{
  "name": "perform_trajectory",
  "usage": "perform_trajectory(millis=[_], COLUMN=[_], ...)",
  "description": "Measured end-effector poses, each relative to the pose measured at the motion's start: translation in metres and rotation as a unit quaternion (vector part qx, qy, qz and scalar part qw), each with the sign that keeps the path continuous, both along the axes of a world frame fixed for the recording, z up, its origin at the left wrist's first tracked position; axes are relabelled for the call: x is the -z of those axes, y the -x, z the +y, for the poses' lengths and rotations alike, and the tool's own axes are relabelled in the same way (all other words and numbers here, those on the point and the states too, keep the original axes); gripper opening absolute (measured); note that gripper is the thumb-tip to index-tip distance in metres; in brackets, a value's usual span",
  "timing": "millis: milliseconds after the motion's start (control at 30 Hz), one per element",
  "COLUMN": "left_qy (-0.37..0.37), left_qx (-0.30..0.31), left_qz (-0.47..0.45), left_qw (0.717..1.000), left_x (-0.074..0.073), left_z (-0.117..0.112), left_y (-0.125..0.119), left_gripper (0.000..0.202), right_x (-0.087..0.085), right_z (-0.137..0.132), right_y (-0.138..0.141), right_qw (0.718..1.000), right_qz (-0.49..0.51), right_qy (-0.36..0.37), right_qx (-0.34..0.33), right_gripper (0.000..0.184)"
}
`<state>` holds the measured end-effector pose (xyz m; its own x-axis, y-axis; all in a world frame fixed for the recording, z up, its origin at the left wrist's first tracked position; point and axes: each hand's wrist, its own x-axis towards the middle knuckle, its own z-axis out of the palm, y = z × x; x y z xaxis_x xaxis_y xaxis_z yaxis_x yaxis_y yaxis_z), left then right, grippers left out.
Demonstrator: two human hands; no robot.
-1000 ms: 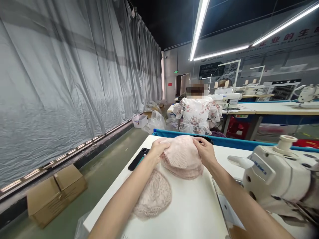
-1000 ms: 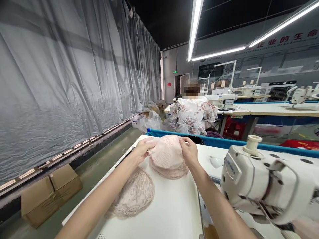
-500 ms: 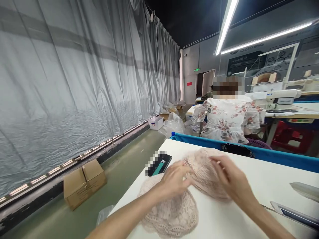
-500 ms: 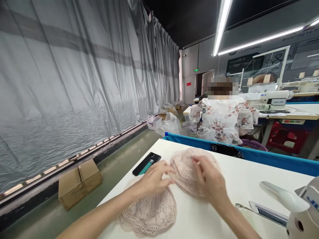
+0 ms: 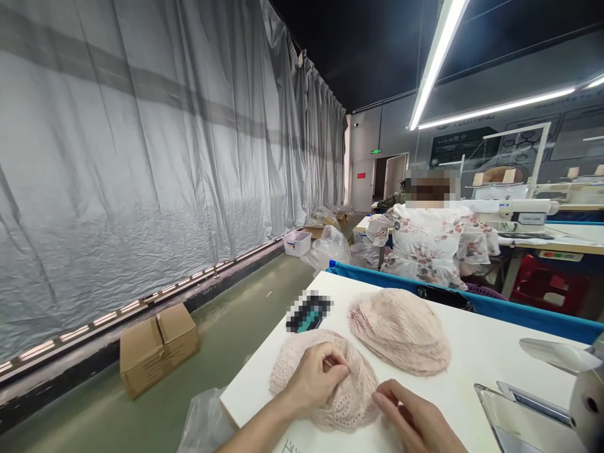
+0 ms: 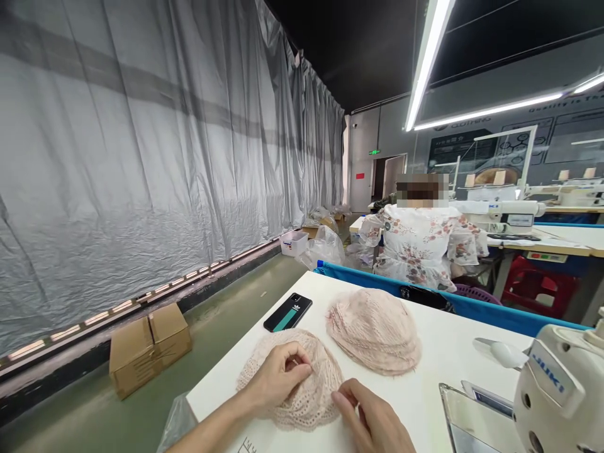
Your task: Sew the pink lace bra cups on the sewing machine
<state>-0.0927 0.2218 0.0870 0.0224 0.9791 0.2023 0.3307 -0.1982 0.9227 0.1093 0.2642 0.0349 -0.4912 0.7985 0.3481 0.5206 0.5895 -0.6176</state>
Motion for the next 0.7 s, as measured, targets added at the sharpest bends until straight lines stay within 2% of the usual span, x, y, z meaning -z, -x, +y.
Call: perform_trajectory(millis=[133,233,333,433,533,633,700], left_qy=[0.024,0.021,0.025,0.029,0.006,-0.025,-0.044], left_qx=[-0.003,-0.011,-0.010,-0.007,-0.023,-0.047,-0.068], left_qz=[-0.109,-0.183,-0.256,-0.347,-0.435,-0.488,-0.511], left_qw=[0.994,0.983,0.966,0.937,0.900,0.871,0.856], left_x=[0.010,0.016,0.016,0.010,0.000,-0.014,-0.024], left_z=[0.004,0.007,0.008,0.007,0.003,-0.010,-0.026], left_y=[0.004,0.004,0.003,0.003,0.012,0.032,0.049], left_gripper=[0.012,0.020,0.028,0.036,0.043,0.039,0.032], right_x=[-0.005,-0.009,-0.016,-0.023,-0.033,-0.045,-0.052], right_z=[-0.008,-0.011,-0.010,-0.006,-0.004,-0.010,-0.016], right_y=[0.015,0.026,0.038,0.051,0.055,0.038,0.019], right_qw=[0.999,0.999,0.996,0.989,0.981,0.970,0.958], right_qz=[0.000,0.031,0.071,0.114,0.167,0.233,0.281], right_qy=[0.030,0.041,0.052,0.075,0.088,0.073,0.058], right_qx=[0.029,0.006,-0.030,-0.048,-0.033,-0.017,-0.015], right_gripper=[0.038,0.037,0.045,0.052,0.057,0.055,0.040])
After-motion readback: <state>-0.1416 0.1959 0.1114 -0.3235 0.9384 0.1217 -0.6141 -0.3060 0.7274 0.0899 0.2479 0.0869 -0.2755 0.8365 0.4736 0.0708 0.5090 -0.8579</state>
